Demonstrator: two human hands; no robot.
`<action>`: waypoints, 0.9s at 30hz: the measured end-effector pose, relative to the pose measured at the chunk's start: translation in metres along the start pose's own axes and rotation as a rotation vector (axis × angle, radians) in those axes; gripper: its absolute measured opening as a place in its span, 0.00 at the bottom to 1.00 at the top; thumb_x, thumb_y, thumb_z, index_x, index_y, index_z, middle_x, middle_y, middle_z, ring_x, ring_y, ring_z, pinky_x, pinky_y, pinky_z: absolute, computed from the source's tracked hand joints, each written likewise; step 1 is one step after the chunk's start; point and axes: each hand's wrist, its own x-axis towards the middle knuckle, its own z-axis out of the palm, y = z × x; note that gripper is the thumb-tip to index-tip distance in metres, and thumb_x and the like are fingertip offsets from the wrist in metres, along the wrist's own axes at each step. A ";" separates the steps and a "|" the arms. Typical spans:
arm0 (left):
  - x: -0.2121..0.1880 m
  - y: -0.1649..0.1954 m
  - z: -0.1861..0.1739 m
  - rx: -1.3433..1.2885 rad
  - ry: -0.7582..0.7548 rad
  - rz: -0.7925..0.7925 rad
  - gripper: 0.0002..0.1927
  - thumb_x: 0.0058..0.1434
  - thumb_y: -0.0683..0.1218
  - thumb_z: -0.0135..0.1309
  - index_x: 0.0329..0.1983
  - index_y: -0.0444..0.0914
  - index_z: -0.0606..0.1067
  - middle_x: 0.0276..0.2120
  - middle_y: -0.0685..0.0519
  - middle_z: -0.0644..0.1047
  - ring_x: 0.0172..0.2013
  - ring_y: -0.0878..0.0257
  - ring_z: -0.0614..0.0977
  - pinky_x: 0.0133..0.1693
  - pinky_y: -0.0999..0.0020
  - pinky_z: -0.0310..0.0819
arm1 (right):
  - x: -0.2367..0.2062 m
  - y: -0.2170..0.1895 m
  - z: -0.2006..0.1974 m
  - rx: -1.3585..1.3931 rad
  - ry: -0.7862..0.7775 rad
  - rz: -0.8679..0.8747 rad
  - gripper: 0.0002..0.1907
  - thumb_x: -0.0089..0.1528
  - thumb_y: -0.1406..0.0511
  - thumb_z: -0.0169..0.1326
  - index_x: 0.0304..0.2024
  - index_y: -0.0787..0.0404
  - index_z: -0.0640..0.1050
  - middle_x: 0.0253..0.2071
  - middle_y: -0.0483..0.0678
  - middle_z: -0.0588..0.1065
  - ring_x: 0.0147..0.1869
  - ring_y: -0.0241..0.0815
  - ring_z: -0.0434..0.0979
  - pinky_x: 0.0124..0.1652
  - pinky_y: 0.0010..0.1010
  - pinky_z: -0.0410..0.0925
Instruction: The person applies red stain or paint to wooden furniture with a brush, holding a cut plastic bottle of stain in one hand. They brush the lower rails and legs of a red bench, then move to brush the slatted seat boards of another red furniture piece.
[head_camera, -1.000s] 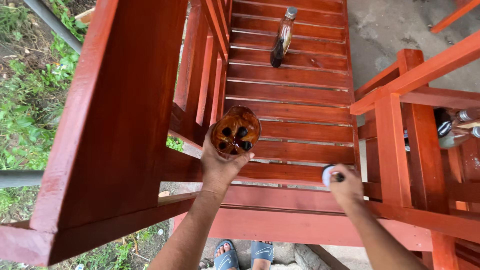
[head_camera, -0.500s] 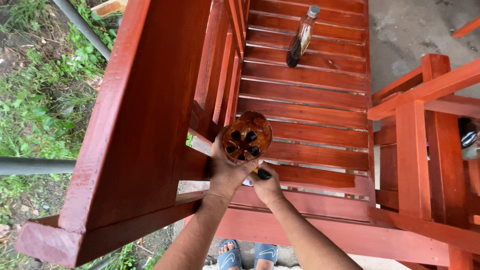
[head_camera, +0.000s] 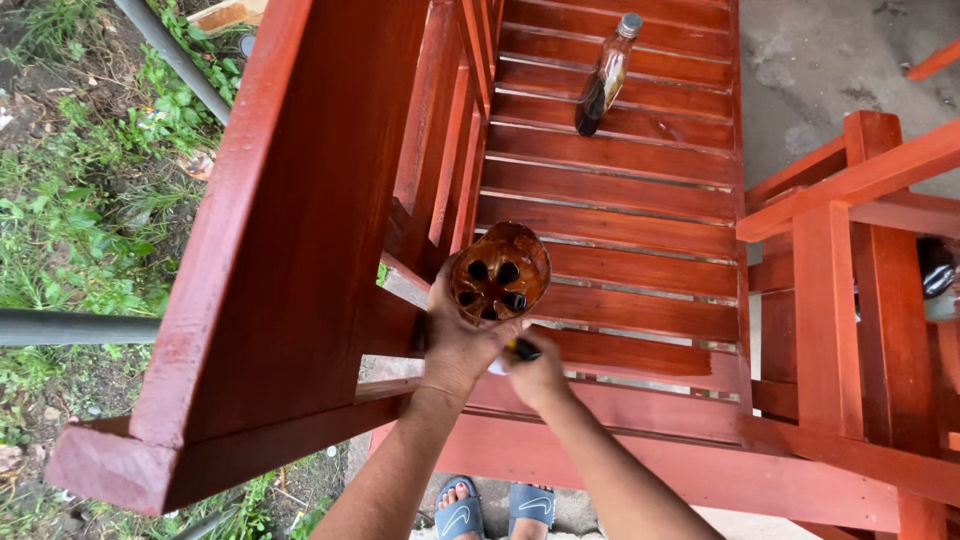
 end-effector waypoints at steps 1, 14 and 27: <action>-0.001 -0.001 0.000 -0.004 0.006 0.023 0.52 0.33 0.41 0.77 0.64 0.34 0.65 0.55 0.47 0.77 0.57 0.56 0.80 0.60 0.64 0.77 | 0.000 0.001 0.005 -0.069 -0.021 -0.002 0.07 0.59 0.67 0.61 0.40 0.55 0.79 0.36 0.56 0.81 0.41 0.49 0.81 0.41 0.39 0.73; -0.014 0.006 0.024 -0.088 -0.073 -0.192 0.48 0.38 0.36 0.71 0.64 0.37 0.63 0.57 0.49 0.74 0.57 0.58 0.79 0.57 0.64 0.76 | -0.025 0.087 -0.182 -0.521 0.290 0.365 0.06 0.61 0.65 0.61 0.40 0.47 0.81 0.38 0.49 0.81 0.43 0.45 0.83 0.41 0.38 0.74; -0.022 0.003 0.053 0.034 -0.085 -0.203 0.53 0.39 0.38 0.74 0.68 0.37 0.59 0.60 0.50 0.71 0.59 0.59 0.76 0.59 0.66 0.71 | -0.023 0.108 -0.236 -1.049 0.194 0.582 0.12 0.62 0.58 0.57 0.48 0.43 0.75 0.51 0.57 0.75 0.50 0.58 0.82 0.48 0.45 0.76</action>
